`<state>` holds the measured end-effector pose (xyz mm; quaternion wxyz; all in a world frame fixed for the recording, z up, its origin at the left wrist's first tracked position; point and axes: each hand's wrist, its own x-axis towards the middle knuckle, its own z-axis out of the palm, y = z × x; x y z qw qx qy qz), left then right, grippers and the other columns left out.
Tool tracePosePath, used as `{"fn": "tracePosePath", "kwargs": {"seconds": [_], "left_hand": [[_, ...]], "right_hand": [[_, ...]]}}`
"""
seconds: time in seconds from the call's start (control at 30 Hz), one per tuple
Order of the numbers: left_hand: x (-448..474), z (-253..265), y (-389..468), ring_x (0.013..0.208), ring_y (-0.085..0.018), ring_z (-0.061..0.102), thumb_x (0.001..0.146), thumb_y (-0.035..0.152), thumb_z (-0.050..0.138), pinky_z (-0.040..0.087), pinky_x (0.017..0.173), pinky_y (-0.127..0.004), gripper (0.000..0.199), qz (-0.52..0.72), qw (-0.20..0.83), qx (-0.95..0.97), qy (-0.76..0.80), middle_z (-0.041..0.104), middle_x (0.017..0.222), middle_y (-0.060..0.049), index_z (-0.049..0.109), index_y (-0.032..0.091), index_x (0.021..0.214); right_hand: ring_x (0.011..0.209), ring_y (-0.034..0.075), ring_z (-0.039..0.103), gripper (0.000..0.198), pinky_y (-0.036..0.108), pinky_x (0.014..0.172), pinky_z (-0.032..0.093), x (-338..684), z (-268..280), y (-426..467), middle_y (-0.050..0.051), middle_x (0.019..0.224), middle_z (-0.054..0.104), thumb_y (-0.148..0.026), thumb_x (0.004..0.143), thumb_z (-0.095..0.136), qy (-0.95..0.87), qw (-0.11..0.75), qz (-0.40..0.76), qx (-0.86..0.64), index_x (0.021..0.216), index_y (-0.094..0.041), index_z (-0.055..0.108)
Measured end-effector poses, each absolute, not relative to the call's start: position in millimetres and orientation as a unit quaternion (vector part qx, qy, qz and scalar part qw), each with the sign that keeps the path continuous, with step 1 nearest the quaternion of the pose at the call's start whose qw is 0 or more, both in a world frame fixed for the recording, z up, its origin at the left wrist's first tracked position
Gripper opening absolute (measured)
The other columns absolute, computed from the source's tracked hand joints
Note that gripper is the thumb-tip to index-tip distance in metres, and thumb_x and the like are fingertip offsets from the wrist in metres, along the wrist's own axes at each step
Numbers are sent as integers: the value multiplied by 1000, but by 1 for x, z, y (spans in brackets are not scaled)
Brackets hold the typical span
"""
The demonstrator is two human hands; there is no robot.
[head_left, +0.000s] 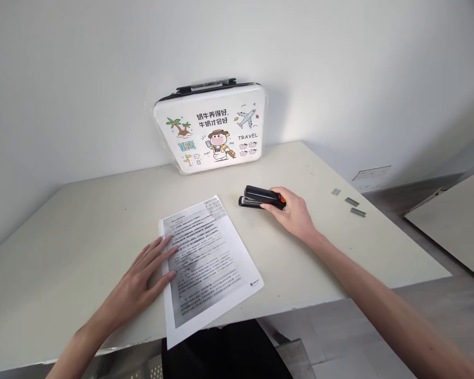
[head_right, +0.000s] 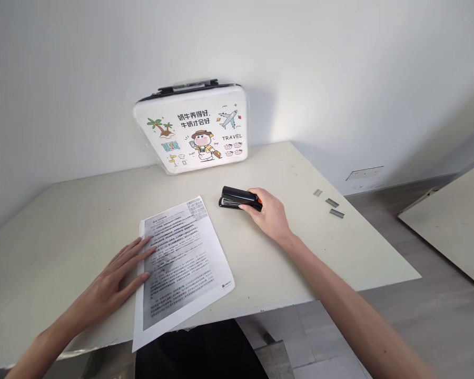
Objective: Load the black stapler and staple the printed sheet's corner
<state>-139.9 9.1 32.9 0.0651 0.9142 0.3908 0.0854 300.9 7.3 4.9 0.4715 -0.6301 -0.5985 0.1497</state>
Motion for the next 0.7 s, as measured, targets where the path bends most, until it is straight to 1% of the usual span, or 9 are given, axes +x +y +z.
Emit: {"fn": "tracePosePath", "kwargs": {"seconds": [0.07,0.13,0.27,0.37,0.5,0.6,0.7], "left_hand": [[-138,33,9,160,-33,28,107,47,51,31,127,-63,60,87,59,916,388,29,174,1,34,41,165],[-136,31,11,160,-33,26,108,47,51,28,128,-62,60,88,54,918,383,28,175,0,34,39,165],[-125,27,18,162,-31,22,109,48,46,19,131,-62,59,74,45,925,371,25,176,0,31,38,166],[-106,24,25,162,-32,19,108,54,48,13,132,-61,65,53,40,929,364,23,176,-1,29,37,167],[-65,21,40,163,-35,15,100,68,54,5,131,-63,82,31,48,933,356,16,177,-5,24,33,169],[-27,16,55,164,-36,11,99,73,51,1,130,-64,84,27,71,933,351,14,178,-7,28,30,168],[10,12,72,164,-37,10,98,75,51,-3,129,-65,85,44,106,937,331,16,177,-8,29,31,167]], "right_hand": [[93,24,66,37,36,85,51,302,8,8,5,105,74,-52,88,72,-575,503,196,-614,110,-23,68],[98,23,66,40,36,90,51,302,10,8,5,108,74,-52,86,75,-563,531,248,-583,112,-22,68],[109,25,66,45,37,96,50,303,10,10,6,117,73,-51,85,79,-558,559,358,-498,118,-23,68],[112,25,66,45,37,98,50,301,9,10,6,118,73,-48,83,82,-549,567,413,-455,119,-24,69],[107,24,65,42,38,95,50,297,13,7,5,113,74,-46,81,85,-534,570,449,-433,114,-25,70],[106,24,65,39,38,96,50,295,16,6,3,110,73,-44,81,85,-531,576,459,-419,112,-25,71],[108,23,65,36,38,98,49,295,16,6,3,112,73,-41,83,85,-533,580,464,-406,113,-26,71]]}}
